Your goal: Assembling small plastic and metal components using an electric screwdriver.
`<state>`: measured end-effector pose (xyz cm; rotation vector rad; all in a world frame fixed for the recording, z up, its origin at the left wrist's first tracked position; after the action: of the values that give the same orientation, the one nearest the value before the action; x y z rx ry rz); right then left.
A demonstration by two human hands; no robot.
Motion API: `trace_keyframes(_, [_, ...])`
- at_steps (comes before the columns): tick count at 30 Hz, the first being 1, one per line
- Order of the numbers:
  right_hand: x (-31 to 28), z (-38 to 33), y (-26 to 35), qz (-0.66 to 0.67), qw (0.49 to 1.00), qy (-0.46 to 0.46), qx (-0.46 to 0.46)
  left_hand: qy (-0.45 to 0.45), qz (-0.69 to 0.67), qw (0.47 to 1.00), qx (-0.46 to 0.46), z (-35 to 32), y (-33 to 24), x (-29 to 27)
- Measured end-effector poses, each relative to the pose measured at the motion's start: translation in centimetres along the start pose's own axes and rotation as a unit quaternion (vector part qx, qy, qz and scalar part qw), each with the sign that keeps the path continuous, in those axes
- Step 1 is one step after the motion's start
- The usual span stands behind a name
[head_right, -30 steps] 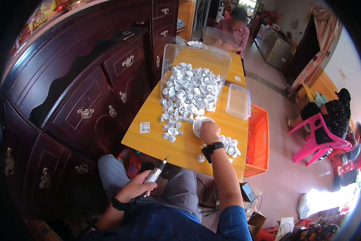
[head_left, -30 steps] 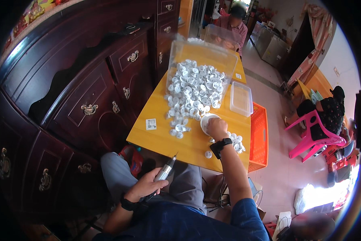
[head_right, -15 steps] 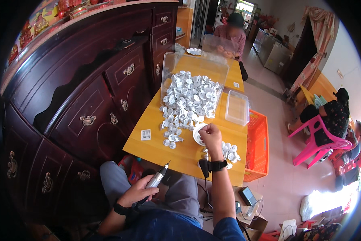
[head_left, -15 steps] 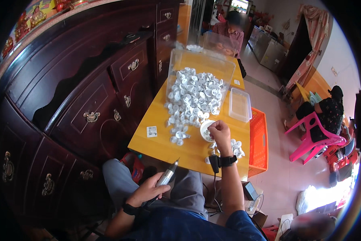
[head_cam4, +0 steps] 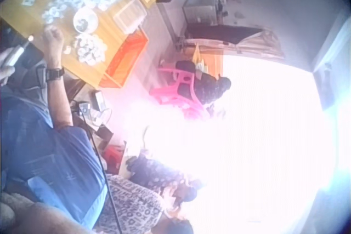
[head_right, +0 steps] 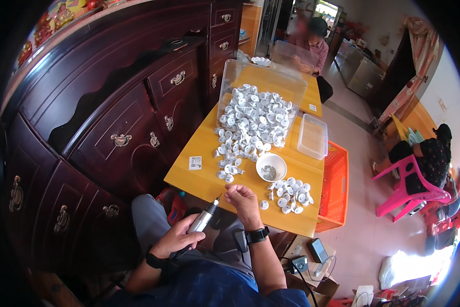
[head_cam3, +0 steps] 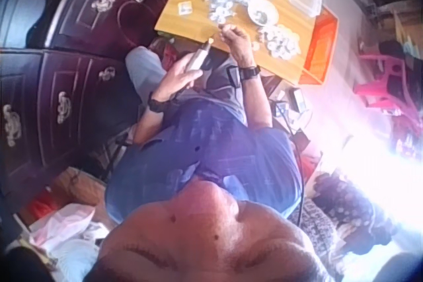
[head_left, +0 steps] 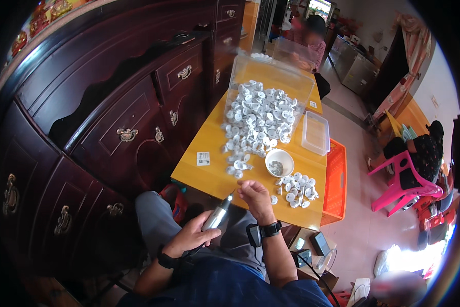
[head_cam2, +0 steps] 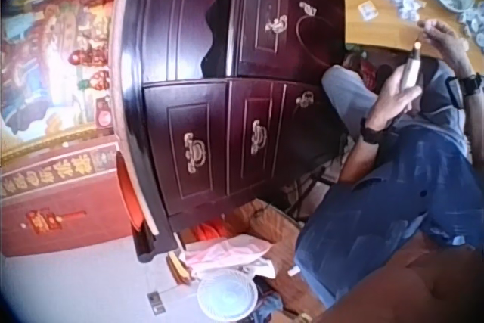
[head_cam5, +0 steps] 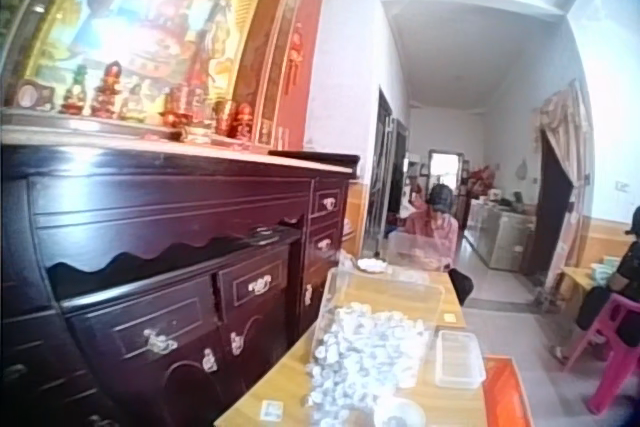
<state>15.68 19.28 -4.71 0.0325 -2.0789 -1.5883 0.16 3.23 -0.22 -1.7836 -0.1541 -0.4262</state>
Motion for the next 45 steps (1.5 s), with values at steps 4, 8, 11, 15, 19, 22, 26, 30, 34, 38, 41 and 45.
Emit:
trace_keyframes(4, [0.3, 1.0, -1.5, 0.028, 0.998, 0.051, 0.005, 0.003, 0.001, 1.0, -0.012, 0.1, 0.3, -0.2])
trace_keyframes(8, [-1.1, 2.4, -1.5, -0.064, 0.995, -0.06, -0.051, -0.009, 0.013, 1.0, 0.0, 0.5, 0.1, -0.5])
trace_keyframes(11, [-1.6, 2.7, -1.5, -0.101, 0.988, -0.087, -0.074, -0.02, 0.003, 1.0, -0.004, 0.6, 1.0, -1.4])
trace_keyframes(15, [-1.6, 2.4, -1.5, -0.115, 0.985, -0.099, -0.081, -0.039, 0.008, 0.999, -0.014, 0.4, 1.4, -2.3])
trace_keyframes(19, [-1.5, 2.5, -2.4, -0.095, 0.993, -0.032, -0.067, -0.026, -0.002, 1.0, -0.014, 0.4, 1.8, -2.2])
trace_keyframes(22, [-0.6, 2.1, -2.8, -0.062, 0.997, 0.033, -0.038, -0.018, -0.009, 1.0, -0.01, 0.2, 1.7, -1.8])
trace_keyframes(26, [1.1, 0.9, -2.2, -0.017, 0.993, 0.103, 0.058, -0.013, -0.003, 1.0, -0.019, -0.1, 1.4, -1.7])
trace_keyframes(30, [1.3, 0.7, -1.9, -0.038, 0.99, 0.12, 0.07, -0.011, 0.006, 1.0, -0.014, -0.1, 1.5, -1.7])
trace_keyframes(34, [1.2, 0.6, -1.7, -0.041, 0.99, 0.122, 0.061, -0.009, 0.017, 0.999, -0.025, -0.7, 1.3, -1.4])
trace_keyframes(38, [1.1, 0.5, -1.5, -0.034, 0.99, 0.132, 0.048, -0.005, 0.013, 1.0, -0.016, -1.0, 1.4, -1.2])
trace_keyframes(41, [0.8, 0.7, -1.3, -0.039, 0.986, 0.156, 0.051, -0.001, 0.027, 0.999, -0.019, -1.1, 1.5, -1.3])
trace_keyframes(45, [0.7, 0.4, -0.9, -0.071, 0.98, 0.171, 0.066, -0.001, 0.043, 0.999, -0.015, -1.3, 1.2, -1.3])
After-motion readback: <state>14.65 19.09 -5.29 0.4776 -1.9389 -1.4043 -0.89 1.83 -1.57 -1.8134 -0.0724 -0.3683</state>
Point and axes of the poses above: each hand's wrist, its own z-axis towards the middle knuckle, its own x-axis out of the palm, y = z × x, the point moved 6 cm from there along z, towards the middle knuckle, and after that the axes turned 11 degrees about -z, right-handed, at the moved point
